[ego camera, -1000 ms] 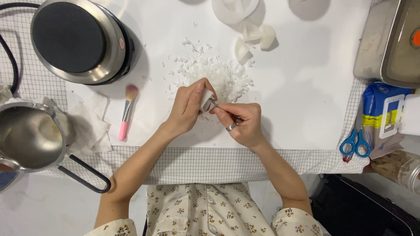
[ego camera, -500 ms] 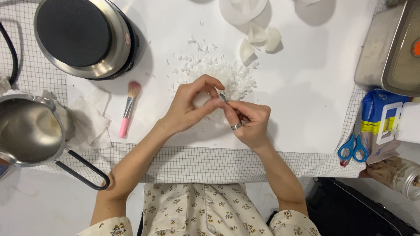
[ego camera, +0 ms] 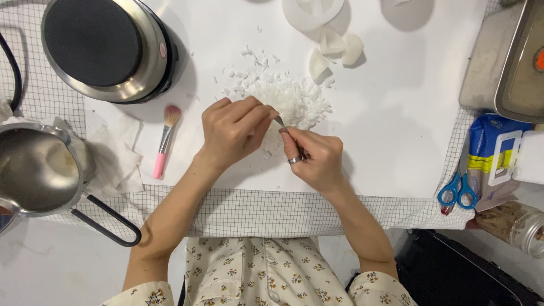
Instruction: Scraping and scooping wax flakes into a small metal pot using a pick and a spoon.
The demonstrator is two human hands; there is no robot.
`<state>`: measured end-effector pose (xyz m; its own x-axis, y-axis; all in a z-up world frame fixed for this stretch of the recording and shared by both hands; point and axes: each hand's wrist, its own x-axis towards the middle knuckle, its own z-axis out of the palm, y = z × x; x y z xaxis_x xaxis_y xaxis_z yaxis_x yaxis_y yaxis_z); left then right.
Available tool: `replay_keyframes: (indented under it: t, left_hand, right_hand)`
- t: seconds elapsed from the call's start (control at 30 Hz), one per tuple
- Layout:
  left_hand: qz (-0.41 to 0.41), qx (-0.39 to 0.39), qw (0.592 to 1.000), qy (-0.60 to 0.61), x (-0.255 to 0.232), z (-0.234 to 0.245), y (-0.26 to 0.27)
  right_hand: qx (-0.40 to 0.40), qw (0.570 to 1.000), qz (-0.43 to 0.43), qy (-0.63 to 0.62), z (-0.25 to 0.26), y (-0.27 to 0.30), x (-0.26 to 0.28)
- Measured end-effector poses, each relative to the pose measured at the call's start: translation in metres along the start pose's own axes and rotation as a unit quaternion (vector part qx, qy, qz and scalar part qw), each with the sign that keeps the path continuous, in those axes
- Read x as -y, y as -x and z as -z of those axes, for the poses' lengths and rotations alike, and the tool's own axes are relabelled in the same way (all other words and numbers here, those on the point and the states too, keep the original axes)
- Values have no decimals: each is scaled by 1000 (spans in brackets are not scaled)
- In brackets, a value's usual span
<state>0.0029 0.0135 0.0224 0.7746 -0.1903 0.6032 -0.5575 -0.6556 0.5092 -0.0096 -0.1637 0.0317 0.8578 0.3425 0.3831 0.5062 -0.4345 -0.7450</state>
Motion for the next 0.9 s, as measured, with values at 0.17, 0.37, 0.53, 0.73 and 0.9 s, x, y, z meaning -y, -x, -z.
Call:
replay_keyframes:
  t: [0.17, 0.37, 0.53, 0.73, 0.9]
  left_hand:
    - [34, -23, 999, -31, 11, 15, -6]
    - [64, 14, 998, -10, 6, 13, -7]
    - [147, 38, 985, 78, 3, 17, -10]
    - [159, 51, 979, 113, 4, 17, -10]
    - [143, 33, 985, 90, 6, 20, -11]
  right_hand:
    - [0, 1000, -11, -20, 2, 1, 2]
    - [-6, 995, -59, -76, 10, -5, 3]
    - [-39, 976, -143, -159, 18, 3, -10]
    - [-77, 947, -218, -222, 31, -2, -19]
    - [-54, 989, -118, 76, 40, -12, -22]
